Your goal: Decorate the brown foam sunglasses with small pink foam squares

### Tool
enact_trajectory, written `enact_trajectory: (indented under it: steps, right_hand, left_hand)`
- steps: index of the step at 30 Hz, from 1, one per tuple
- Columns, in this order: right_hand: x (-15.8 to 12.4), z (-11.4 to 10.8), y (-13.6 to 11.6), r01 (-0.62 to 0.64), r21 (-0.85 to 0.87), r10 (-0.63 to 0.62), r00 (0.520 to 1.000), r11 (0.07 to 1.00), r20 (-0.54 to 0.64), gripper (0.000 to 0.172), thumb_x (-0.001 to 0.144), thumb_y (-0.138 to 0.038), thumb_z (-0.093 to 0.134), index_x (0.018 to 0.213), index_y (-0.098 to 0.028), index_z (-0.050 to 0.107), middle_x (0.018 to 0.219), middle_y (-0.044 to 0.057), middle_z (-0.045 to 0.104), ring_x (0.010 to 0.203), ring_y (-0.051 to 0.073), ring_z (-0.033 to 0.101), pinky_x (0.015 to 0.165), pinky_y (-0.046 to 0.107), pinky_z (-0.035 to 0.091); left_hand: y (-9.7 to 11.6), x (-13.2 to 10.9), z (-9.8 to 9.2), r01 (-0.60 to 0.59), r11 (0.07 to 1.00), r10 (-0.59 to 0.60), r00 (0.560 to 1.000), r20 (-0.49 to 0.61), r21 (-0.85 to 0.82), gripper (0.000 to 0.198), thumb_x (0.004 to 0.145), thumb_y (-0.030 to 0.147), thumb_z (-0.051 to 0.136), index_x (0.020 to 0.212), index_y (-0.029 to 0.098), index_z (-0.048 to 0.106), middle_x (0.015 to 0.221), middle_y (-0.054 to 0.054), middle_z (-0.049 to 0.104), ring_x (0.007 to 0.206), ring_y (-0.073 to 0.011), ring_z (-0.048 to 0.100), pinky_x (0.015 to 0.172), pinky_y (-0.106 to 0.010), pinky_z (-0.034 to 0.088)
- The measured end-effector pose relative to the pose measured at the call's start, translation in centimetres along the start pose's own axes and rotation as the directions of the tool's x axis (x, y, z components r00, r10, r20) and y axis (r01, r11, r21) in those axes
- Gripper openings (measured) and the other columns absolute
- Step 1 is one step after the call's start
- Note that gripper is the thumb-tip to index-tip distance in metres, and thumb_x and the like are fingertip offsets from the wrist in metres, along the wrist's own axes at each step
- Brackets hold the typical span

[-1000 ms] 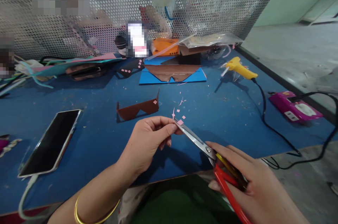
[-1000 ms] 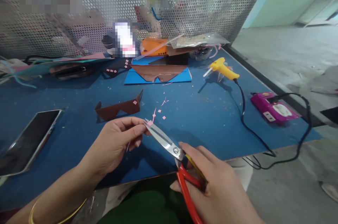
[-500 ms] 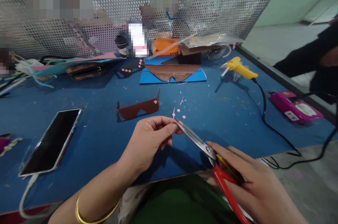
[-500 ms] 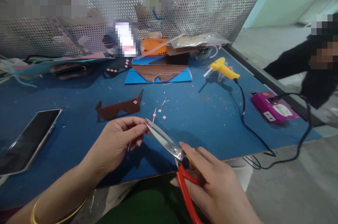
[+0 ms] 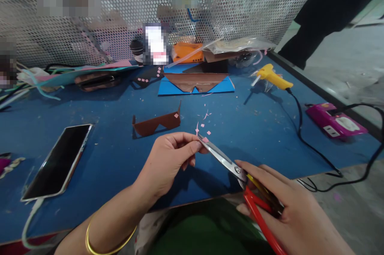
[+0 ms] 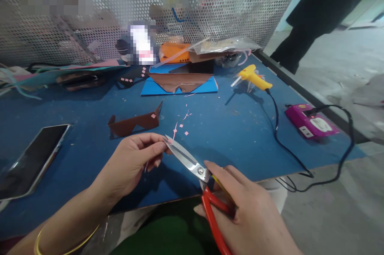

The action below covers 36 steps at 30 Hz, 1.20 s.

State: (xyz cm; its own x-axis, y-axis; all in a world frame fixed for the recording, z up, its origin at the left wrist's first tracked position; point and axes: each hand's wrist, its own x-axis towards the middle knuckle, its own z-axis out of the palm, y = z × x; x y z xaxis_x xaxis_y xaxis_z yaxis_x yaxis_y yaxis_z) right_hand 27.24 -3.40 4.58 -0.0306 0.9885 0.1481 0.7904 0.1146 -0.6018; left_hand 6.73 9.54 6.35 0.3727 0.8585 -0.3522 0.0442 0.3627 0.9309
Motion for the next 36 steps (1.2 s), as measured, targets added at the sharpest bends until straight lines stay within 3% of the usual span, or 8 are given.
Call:
enact_trajectory:
  steps: [9,13,21,26,29,32,36]
  right_hand:
    - [-0.29,0.37,0.21,-0.008,0.066,0.006,0.999,0.998,0.031,0.051,0.086,-0.027,0.063,0.136,-0.028,0.053,0.086,0.0,0.066,0.065,0.011,0.068,0.053,0.016,0.055]
    - [-0.3,0.52,0.14,-0.006,0.11,0.005,1.0,0.994,0.003,0.049,0.087,-0.032,0.063,0.135,-0.028,0.056,0.079,-0.001,0.063,0.059,0.011,0.062,0.048,0.016,0.051]
    - [-0.4,0.88,0.5,-0.004,0.162,0.009,1.0,0.987,-0.029,0.044,0.089,-0.036,0.062,0.132,-0.031,0.058,0.078,-0.002,0.062,0.06,0.011,0.062,0.051,0.017,0.052]
    - [-0.56,0.86,0.46,-0.073,0.136,0.077,0.997,0.988,-0.026,0.04,0.089,-0.039,0.059,0.128,-0.028,0.062,0.08,-0.001,0.065,0.062,0.012,0.064,0.055,0.02,0.054]
    - [-0.48,0.64,0.29,-0.173,0.128,0.177,0.984,0.977,-0.023,0.042,0.085,-0.045,0.063,0.124,-0.03,0.065,0.093,0.003,0.071,0.073,0.016,0.069,0.057,0.022,0.056]
    - [-0.42,0.3,0.21,-0.255,0.097,0.263,0.961,0.962,-0.083,0.045,0.082,-0.05,0.065,0.123,-0.03,0.066,0.108,0.005,0.072,0.086,0.022,0.072,0.064,0.027,0.059]
    - [-0.45,-0.06,0.27,-0.289,0.068,0.296,0.943,0.955,-0.153,0.053,0.08,-0.059,0.063,0.123,-0.029,0.066,0.11,0.006,0.073,0.093,0.025,0.071,0.068,0.031,0.06]
  left_hand:
    - [-0.18,0.09,-0.03,-0.006,1.0,0.006,1.0,0.008,0.003,0.008,0.077,0.025,0.072,0.074,0.018,0.075,0.066,0.0,0.07,0.047,-0.0047,0.046,0.04,-0.016,0.032]
    - [-0.25,0.15,-0.05,-0.007,1.0,0.007,1.0,0.012,0.0,0.009,0.077,0.026,0.072,0.073,0.018,0.075,0.067,-0.001,0.071,0.046,-0.0045,0.046,0.04,-0.016,0.032]
    - [-0.52,0.26,-0.21,-0.009,1.0,0.01,1.0,0.024,-0.02,0.009,0.078,0.028,0.074,0.075,0.018,0.075,0.071,-0.001,0.073,0.047,-0.0043,0.047,0.041,-0.015,0.033]
    - [-0.43,0.22,-0.08,0.0,1.0,0.0,1.0,0.02,-0.016,0.011,0.078,0.029,0.075,0.076,0.018,0.075,0.071,-0.001,0.073,0.048,-0.0037,0.048,0.041,-0.014,0.033]
    - [-0.36,0.16,-0.06,0.013,1.0,-0.013,1.0,-0.009,-0.011,0.014,0.077,0.031,0.077,0.076,0.017,0.074,0.07,-0.001,0.073,0.047,-0.0037,0.048,0.04,-0.014,0.033]
    - [-0.31,0.22,-0.11,0.013,0.999,-0.013,1.0,-0.024,-0.03,0.017,0.078,0.033,0.077,0.076,0.017,0.073,0.07,-0.001,0.072,0.046,-0.0032,0.047,0.039,-0.014,0.032]
    - [-0.2,0.37,-0.18,0.028,0.996,-0.03,0.999,-0.018,-0.083,0.021,0.078,0.035,0.077,0.078,0.015,0.073,0.075,-0.001,0.072,0.048,-0.0024,0.045,0.04,-0.014,0.031]
